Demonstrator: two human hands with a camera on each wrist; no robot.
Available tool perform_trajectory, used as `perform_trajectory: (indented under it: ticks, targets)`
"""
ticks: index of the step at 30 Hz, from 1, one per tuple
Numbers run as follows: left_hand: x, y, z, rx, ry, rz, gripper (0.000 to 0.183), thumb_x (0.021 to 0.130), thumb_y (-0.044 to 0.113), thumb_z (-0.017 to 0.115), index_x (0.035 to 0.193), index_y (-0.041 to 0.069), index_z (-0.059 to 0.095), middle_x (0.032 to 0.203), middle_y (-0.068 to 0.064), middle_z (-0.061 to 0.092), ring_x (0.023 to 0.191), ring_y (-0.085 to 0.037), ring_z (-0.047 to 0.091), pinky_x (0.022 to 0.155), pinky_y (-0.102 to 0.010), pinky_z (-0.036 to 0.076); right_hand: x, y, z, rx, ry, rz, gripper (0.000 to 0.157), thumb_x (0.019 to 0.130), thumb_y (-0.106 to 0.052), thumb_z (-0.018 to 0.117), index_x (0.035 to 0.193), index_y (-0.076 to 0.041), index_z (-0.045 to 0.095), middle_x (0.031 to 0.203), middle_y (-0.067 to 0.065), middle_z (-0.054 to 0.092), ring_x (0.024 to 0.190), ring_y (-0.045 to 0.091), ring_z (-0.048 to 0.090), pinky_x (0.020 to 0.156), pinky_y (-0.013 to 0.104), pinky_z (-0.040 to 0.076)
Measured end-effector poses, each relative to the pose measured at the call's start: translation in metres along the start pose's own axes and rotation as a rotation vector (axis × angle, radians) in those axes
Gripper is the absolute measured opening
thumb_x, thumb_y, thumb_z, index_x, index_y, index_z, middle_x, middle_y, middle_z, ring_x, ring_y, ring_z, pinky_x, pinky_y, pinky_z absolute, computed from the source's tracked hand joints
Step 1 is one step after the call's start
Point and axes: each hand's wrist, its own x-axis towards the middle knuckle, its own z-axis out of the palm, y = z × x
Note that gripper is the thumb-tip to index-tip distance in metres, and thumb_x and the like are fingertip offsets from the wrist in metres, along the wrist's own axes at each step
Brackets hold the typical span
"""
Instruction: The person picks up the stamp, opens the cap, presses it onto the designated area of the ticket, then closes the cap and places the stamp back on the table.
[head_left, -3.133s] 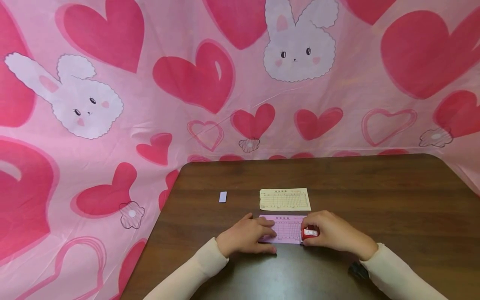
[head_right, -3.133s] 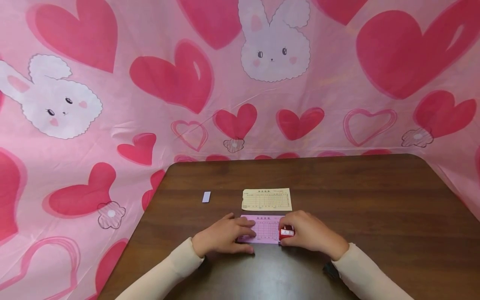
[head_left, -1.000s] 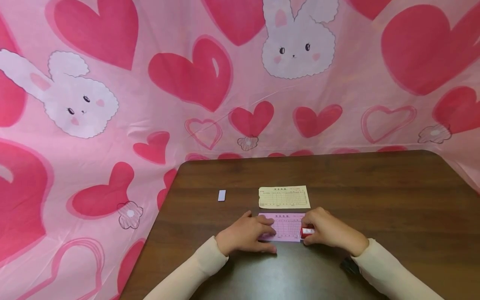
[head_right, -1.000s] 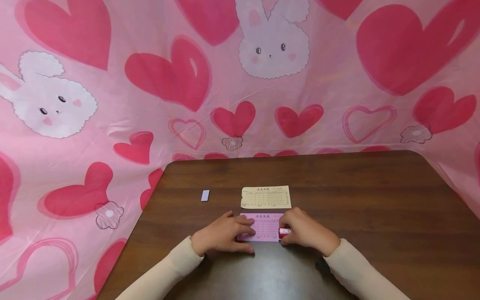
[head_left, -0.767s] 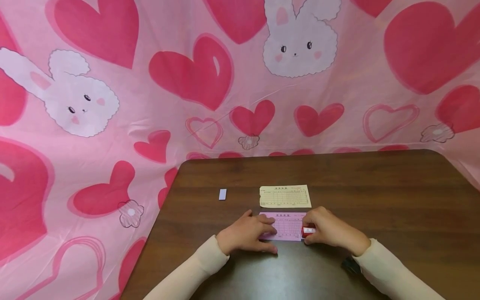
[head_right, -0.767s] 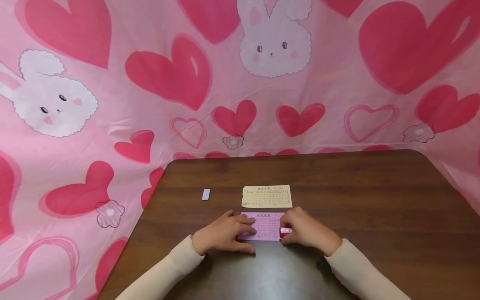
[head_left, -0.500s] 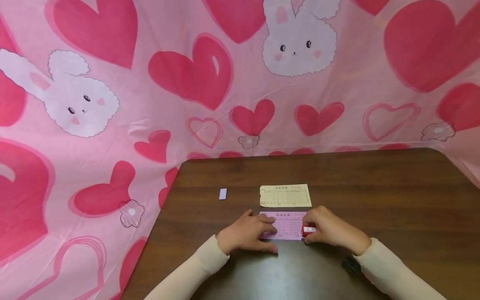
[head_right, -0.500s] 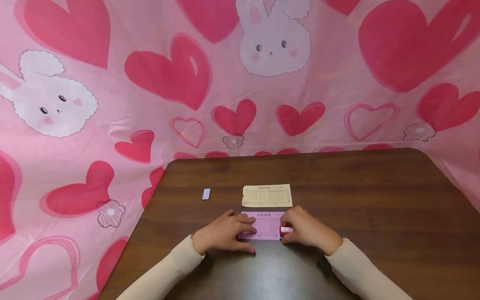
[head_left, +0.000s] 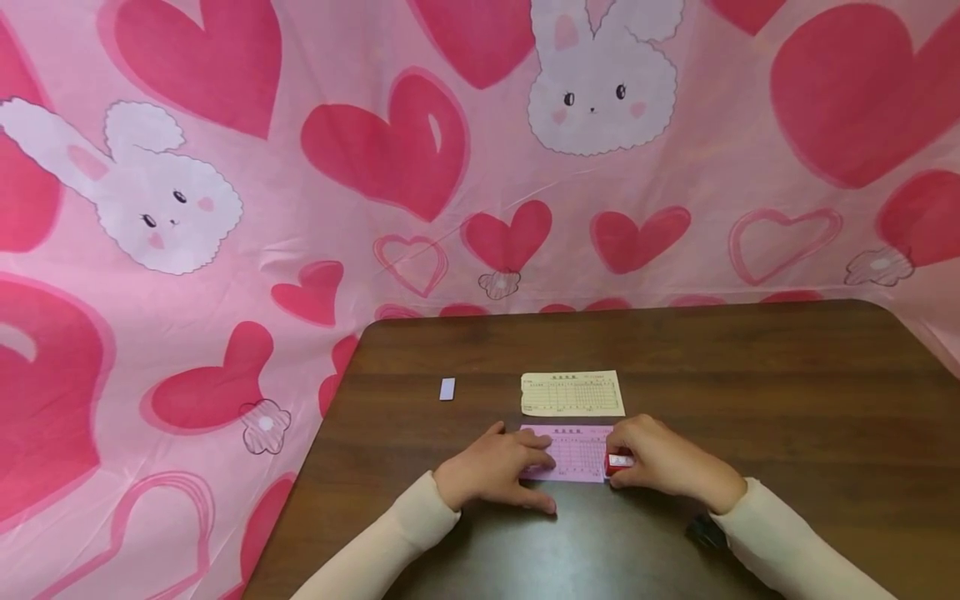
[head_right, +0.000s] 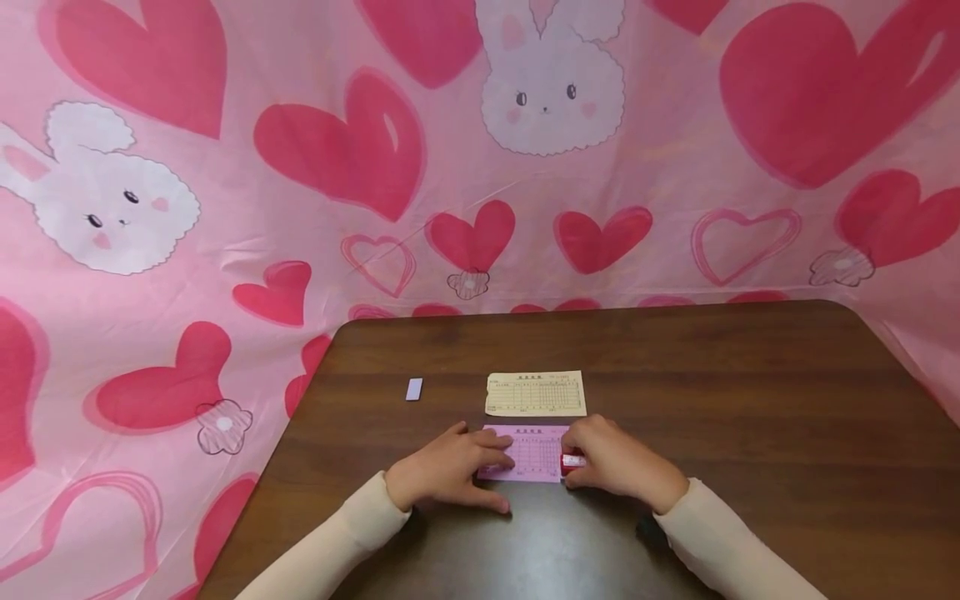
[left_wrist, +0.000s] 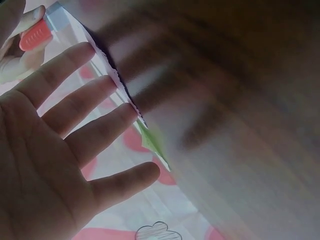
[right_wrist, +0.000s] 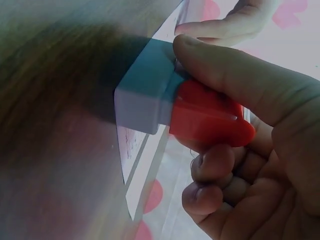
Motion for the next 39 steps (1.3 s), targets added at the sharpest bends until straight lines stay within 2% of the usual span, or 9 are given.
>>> perform_trajectory:
  ticks: [18, 26, 31, 39]
  targets:
    - [-0.001, 0.002, 0.001, -0.022, -0.030, -0.003, 0.064, 0.089, 0.072, 0.070, 0.132, 0.025, 0.075, 0.151, 0.003, 0.060, 0.144, -0.012, 0.050, 0.110, -0.073, 0.037, -0.007, 0.002, 0.006, 0.000, 0.028, 0.029, 0.022, 0.076, -0.015, 0.094, 0.086, -0.017, 0.075, 0.082, -0.017, 0.062, 0.073, 0.000, 0.052, 0.063, 0.024, 0.049]
    - [0.000, 0.001, -0.001, 0.009, 0.004, 0.014, 0.062, 0.090, 0.071, 0.070, 0.131, 0.025, 0.075, 0.150, 0.003, 0.061, 0.142, -0.010, 0.051, 0.111, -0.073, 0.036, -0.009, -0.009, -0.014, -0.033, 0.089, 0.093, 0.020, 0.078, -0.019, 0.094, 0.088, -0.018, 0.077, 0.082, -0.016, 0.062, 0.072, 0.004, 0.051, 0.065, 0.027, 0.048]
    - [-0.001, 0.001, -0.002, 0.027, 0.011, 0.012, 0.062, 0.089, 0.071, 0.071, 0.131, 0.025, 0.076, 0.149, 0.003, 0.062, 0.142, -0.010, 0.051, 0.112, -0.072, 0.036, -0.011, -0.010, -0.025, -0.020, 0.118, 0.098, 0.023, 0.077, -0.021, 0.096, 0.092, -0.014, 0.079, 0.084, -0.013, 0.064, 0.072, 0.003, 0.053, 0.064, 0.025, 0.052]
    - [-0.007, -0.001, -0.003, 0.029, 0.011, -0.005, 0.056, 0.089, 0.068, 0.073, 0.122, 0.024, 0.078, 0.141, 0.005, 0.067, 0.142, -0.009, 0.052, 0.112, -0.071, 0.037, -0.013, -0.008, -0.032, -0.004, 0.109, 0.112, 0.024, 0.077, -0.019, 0.096, 0.093, -0.015, 0.079, 0.086, -0.013, 0.064, 0.074, 0.004, 0.055, 0.064, 0.025, 0.052]
